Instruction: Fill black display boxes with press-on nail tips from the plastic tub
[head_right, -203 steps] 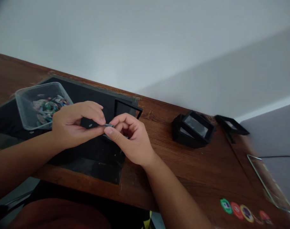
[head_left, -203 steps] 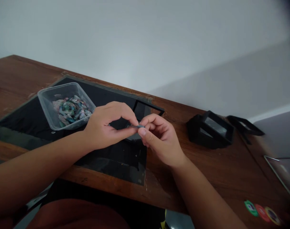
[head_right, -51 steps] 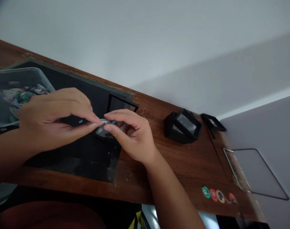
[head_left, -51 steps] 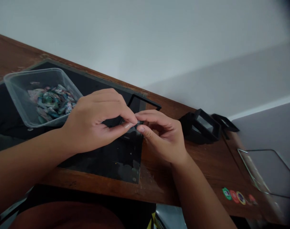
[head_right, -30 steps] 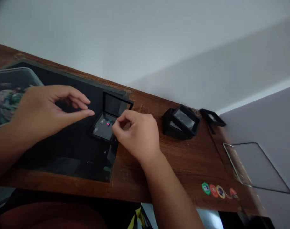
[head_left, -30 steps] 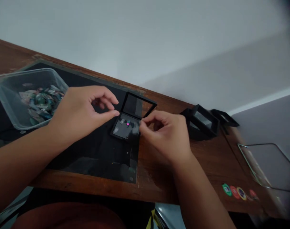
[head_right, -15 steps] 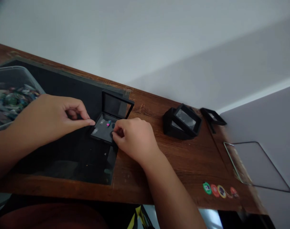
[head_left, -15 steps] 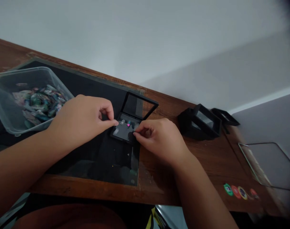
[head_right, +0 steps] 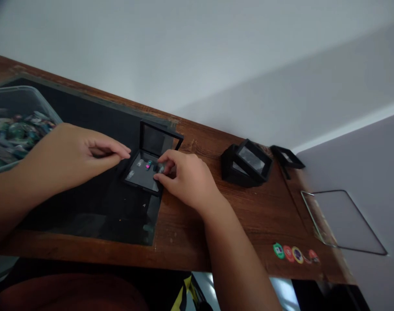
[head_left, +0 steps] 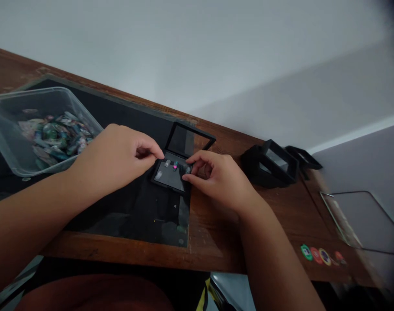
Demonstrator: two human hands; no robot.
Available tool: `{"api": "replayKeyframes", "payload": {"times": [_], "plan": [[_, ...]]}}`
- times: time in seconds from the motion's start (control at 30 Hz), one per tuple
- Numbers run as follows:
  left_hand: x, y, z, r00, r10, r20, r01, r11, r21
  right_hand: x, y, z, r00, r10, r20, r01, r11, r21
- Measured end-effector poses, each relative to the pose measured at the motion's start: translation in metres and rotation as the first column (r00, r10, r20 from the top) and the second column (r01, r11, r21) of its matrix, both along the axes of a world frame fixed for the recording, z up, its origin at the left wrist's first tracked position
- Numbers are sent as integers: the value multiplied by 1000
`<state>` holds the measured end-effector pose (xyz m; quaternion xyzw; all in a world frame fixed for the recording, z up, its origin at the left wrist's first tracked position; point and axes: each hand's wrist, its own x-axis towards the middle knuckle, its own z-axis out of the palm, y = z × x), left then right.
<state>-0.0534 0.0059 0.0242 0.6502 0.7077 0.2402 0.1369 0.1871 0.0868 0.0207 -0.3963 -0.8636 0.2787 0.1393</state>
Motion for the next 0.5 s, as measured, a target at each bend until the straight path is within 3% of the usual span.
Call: {"api": "replayKeyframes", "payload": {"times": [0.33, 0.5], "plan": [[2, -3, -1, 999, 10, -47, -7, 998, 69, 4, 2, 2, 995, -20, 97, 14, 998, 58], [1, -1, -4, 996, -67, -62, 71, 996, 55, 4, 2, 3, 992, -21, 121, 16, 999, 36]]}}
